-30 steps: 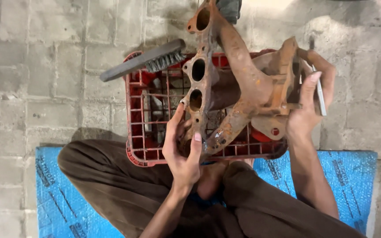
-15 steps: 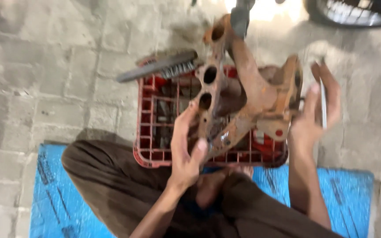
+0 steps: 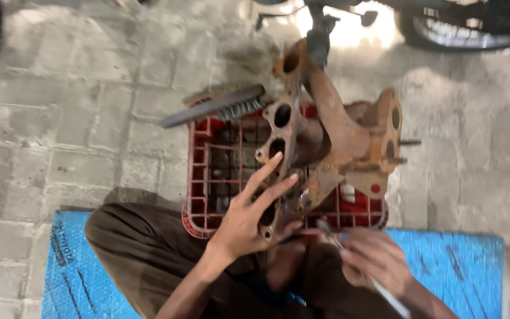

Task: The person scrubs a rusty metal exhaust manifold with a wire brush, focusing on the bolt holes and crevices. They rotate the part to access different areas and continue scrubbing the interior and exterior surfaces.

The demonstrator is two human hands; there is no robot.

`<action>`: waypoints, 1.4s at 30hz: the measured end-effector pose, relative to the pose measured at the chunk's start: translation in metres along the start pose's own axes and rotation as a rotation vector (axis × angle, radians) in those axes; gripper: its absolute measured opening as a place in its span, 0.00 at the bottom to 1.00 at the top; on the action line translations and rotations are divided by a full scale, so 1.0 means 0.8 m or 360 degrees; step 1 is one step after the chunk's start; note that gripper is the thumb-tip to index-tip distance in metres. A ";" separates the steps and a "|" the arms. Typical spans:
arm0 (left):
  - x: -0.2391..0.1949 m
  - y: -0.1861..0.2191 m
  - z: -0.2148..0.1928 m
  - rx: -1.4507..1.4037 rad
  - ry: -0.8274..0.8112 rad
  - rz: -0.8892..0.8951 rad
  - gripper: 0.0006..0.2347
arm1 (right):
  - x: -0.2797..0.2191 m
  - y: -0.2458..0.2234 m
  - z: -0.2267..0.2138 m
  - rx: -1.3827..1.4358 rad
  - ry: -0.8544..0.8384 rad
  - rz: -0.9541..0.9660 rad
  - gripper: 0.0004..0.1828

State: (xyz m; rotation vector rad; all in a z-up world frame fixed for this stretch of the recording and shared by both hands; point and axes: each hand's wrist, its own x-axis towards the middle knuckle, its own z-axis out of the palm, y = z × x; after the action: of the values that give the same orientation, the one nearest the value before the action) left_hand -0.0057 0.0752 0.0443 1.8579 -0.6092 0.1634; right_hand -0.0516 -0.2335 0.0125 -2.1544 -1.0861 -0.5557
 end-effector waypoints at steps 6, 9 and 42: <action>0.000 0.007 0.014 0.0225 0.0072 -0.0149 0.17 | 0.039 -0.016 0.054 0.0383 0.0493 0.0473 0.11; -0.003 0.011 0.030 0.0178 0.0168 -0.0174 0.17 | 0.008 -0.011 0.053 0.0457 0.0535 0.0402 0.19; 0.005 -0.003 0.039 0.0472 0.0052 -0.0162 0.21 | 0.169 0.173 0.006 0.2233 0.1425 0.2140 0.10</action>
State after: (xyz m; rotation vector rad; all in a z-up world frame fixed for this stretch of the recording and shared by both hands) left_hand -0.0067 0.0463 0.0325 2.1630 -0.4859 0.2264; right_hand 0.1387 -0.2178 0.0428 -0.7406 0.5220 0.0310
